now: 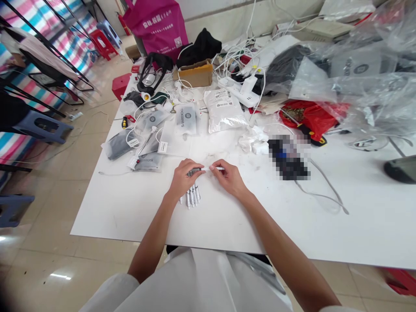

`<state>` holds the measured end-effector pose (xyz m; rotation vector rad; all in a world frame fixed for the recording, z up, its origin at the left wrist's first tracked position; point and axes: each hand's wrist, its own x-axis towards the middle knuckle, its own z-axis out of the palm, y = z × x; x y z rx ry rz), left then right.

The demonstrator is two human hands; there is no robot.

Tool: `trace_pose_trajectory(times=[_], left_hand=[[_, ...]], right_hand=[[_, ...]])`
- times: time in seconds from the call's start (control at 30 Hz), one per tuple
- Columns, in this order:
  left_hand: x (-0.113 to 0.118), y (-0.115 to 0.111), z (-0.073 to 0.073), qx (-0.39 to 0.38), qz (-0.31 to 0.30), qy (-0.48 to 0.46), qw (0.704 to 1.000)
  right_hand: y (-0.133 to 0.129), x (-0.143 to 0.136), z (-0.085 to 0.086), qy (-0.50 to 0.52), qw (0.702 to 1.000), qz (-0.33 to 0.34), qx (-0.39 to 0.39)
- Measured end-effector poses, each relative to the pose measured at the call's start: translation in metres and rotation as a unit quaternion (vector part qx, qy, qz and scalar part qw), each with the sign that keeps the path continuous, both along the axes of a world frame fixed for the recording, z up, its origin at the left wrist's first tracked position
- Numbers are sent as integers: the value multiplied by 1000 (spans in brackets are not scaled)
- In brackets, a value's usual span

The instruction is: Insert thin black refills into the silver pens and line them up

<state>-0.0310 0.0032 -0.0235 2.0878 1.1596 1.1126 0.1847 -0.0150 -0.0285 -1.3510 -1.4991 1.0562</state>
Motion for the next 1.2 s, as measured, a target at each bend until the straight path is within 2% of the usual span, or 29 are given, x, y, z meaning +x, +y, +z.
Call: trace_pose_trajectory(times=[0.1, 0.23, 0.33, 0.4, 0.53, 0.7, 0.8, 0.97, 1.1, 1.2], left_hand=[[-1, 0, -1, 10, 1, 1, 1000], [1, 0, -2, 6, -2, 3, 1000], [2, 0, 1, 0, 8, -25, 1000], [1, 1, 4, -32, 41, -53, 997], [-4, 3, 9, -155, 90, -101, 979], [-3, 4, 11, -153, 42, -188, 969], [-1, 5, 10, -188, 57, -227, 954], [-2, 6, 8, -179, 37, -246, 952], [-2, 7, 6, -227, 74, -247, 939], [-1, 7, 7, -204, 49, -253, 944]], right_hand=[[0, -1, 1, 8, 1000, -1, 28], [0, 0, 1, -21, 999, 10, -25], [1, 1, 1, -6, 1000, -9, -22], [2, 1, 2, 7, 1000, -26, -5], [3, 1, 1, 14, 998, -56, 5], [4, 3, -5, 43, 997, -69, -9], [4, 3, -6, 49, 996, -75, -14], [4, 2, -6, 42, 997, -70, -15], [3, 1, -5, 37, 997, -73, -13], [2, 1, -3, 33, 996, -75, -16]])
